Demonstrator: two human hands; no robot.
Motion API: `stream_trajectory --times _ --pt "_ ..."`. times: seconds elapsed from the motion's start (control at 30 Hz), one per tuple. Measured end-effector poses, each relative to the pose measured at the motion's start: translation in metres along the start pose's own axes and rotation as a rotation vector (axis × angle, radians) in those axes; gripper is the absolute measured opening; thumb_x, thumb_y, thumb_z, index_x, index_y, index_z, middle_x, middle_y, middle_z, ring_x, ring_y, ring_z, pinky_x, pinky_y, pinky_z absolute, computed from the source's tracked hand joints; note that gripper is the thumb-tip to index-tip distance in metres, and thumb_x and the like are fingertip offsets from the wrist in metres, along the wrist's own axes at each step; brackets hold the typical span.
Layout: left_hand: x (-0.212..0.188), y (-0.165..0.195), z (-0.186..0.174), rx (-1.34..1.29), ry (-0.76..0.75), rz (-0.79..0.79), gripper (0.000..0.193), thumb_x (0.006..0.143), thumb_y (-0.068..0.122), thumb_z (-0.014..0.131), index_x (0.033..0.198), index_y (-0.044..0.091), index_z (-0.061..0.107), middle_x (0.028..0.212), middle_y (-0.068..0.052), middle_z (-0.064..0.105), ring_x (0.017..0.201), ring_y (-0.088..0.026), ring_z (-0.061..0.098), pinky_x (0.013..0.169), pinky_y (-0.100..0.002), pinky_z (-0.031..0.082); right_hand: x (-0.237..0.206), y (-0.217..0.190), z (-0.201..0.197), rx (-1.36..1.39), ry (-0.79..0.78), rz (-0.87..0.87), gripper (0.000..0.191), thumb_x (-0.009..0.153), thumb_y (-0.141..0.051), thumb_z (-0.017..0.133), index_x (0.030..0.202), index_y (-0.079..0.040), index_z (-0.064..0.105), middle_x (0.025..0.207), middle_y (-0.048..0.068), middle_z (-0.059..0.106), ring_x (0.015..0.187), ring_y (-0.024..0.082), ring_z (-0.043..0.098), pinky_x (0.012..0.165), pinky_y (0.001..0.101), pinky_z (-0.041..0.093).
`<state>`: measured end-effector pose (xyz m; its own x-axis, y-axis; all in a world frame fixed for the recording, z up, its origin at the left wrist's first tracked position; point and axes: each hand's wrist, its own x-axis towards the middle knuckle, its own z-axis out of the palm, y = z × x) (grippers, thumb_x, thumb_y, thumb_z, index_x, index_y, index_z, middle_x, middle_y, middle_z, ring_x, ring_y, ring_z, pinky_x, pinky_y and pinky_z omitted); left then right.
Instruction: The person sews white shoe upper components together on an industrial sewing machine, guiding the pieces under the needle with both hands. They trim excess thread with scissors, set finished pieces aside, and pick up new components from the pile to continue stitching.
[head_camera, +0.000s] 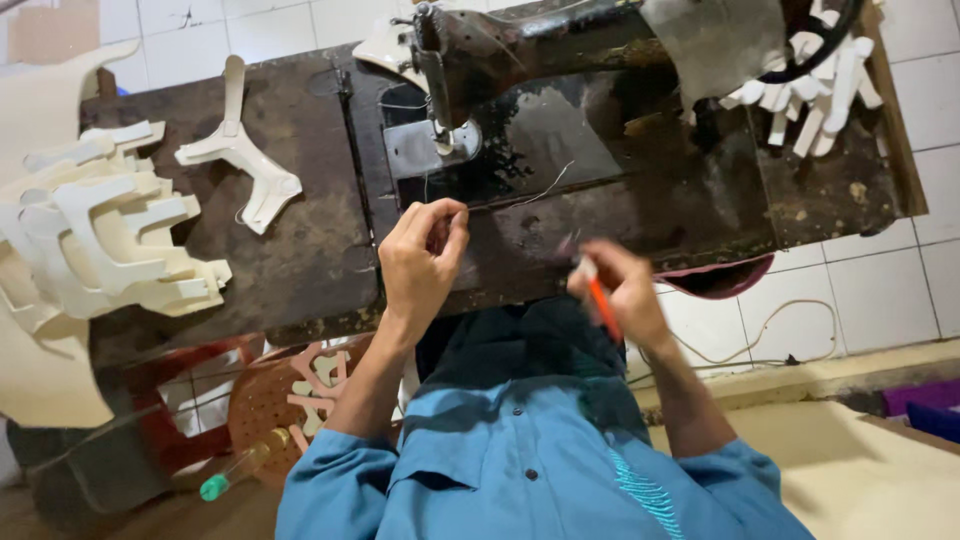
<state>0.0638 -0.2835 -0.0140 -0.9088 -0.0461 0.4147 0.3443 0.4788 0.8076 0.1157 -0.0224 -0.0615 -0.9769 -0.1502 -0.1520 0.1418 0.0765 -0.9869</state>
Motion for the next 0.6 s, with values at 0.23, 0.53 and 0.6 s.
stream_trajectory --times 0.23,0.53,0.6 --pt "-0.001 0.001 0.000 0.044 0.014 0.052 0.009 0.094 0.005 0.077 0.101 0.007 0.073 0.079 -0.003 0.061 0.060 -0.010 0.054 0.056 -0.028 0.045 -0.017 0.009 0.044 0.260 -0.354 0.007 0.077 0.098 -0.074 0.048 0.106 0.001 0.062 0.073 -0.001 0.057 0.060 0.005 0.055 0.054 0.0209 0.047" --pt "0.001 0.000 -0.008 -0.002 0.008 0.049 0.011 0.094 0.005 0.077 0.105 0.007 0.074 0.085 -0.004 0.068 0.064 -0.011 0.062 0.058 -0.026 0.048 -0.006 0.002 0.052 0.196 -0.184 0.003 0.061 0.094 -0.062 0.064 0.099 -0.001 0.064 0.067 -0.004 0.051 0.053 0.002 0.046 0.048 0.0180 0.035" --pt "0.001 0.000 -0.008 0.023 -0.004 0.114 0.012 0.094 0.006 0.079 0.105 0.007 0.075 0.089 -0.004 0.070 0.067 -0.013 0.064 0.063 -0.027 0.050 0.002 -0.009 0.051 0.117 -0.071 -0.101 0.047 0.097 -0.050 0.071 0.102 -0.004 0.064 0.074 -0.003 0.055 0.061 0.002 0.049 0.055 0.0174 0.038"
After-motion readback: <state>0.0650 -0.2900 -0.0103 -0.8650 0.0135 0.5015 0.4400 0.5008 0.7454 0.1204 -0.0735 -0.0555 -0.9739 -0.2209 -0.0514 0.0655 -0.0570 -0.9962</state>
